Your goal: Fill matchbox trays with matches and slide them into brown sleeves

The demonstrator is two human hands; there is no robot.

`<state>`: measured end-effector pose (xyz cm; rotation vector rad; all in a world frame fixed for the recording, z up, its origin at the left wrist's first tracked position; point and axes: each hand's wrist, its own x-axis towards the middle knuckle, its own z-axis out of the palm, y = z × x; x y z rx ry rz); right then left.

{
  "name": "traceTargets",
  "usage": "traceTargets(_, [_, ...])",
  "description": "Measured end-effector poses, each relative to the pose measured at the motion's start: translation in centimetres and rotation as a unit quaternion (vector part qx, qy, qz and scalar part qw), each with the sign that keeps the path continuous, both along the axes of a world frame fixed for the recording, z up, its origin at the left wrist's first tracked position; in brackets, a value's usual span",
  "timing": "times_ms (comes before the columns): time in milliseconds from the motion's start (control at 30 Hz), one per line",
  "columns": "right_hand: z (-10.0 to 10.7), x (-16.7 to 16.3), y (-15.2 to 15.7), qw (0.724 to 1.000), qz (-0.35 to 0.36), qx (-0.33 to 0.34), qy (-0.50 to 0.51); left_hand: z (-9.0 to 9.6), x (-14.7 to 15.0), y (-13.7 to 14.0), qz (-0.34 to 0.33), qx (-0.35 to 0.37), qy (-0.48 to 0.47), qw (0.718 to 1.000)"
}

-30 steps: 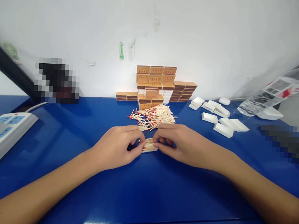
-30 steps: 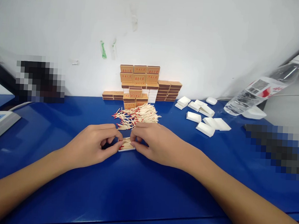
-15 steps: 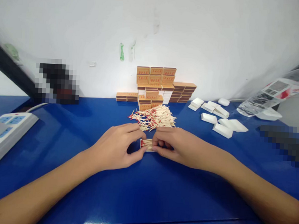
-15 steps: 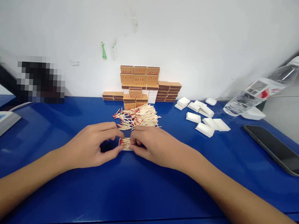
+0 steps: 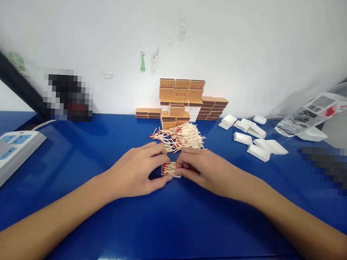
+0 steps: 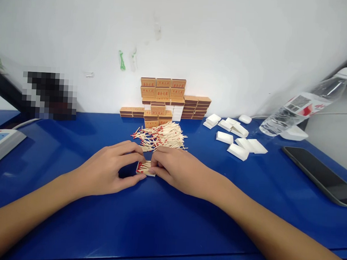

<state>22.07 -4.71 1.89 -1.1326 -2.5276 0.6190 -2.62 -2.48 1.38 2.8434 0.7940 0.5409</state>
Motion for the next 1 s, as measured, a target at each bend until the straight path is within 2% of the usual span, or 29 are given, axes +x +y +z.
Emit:
traceTargets(300, [-0.57,-0.29,0.05,0.999,-0.021,0.044,0.013,-0.06,0.17,0.21,-0.014,0.000,0.002,1.000])
traceTargets(700, [0.07,0.20,0.14,1.000,0.000,-0.004,-0.020,-0.13,0.03,0.15,-0.014,0.018,-0.005,1.000])
traceTargets(833, [0.04,0.19,-0.12,0.999,-0.009,0.011,-0.041,-0.05,0.05,0.02,-0.012,0.017,-0.002,1.000])
traceTargets(1000, [-0.45,-0.35,-0.01,1.000,-0.003,0.020,-0.014,-0.04,0.10,0.07,-0.014,0.016,-0.001,1.000])
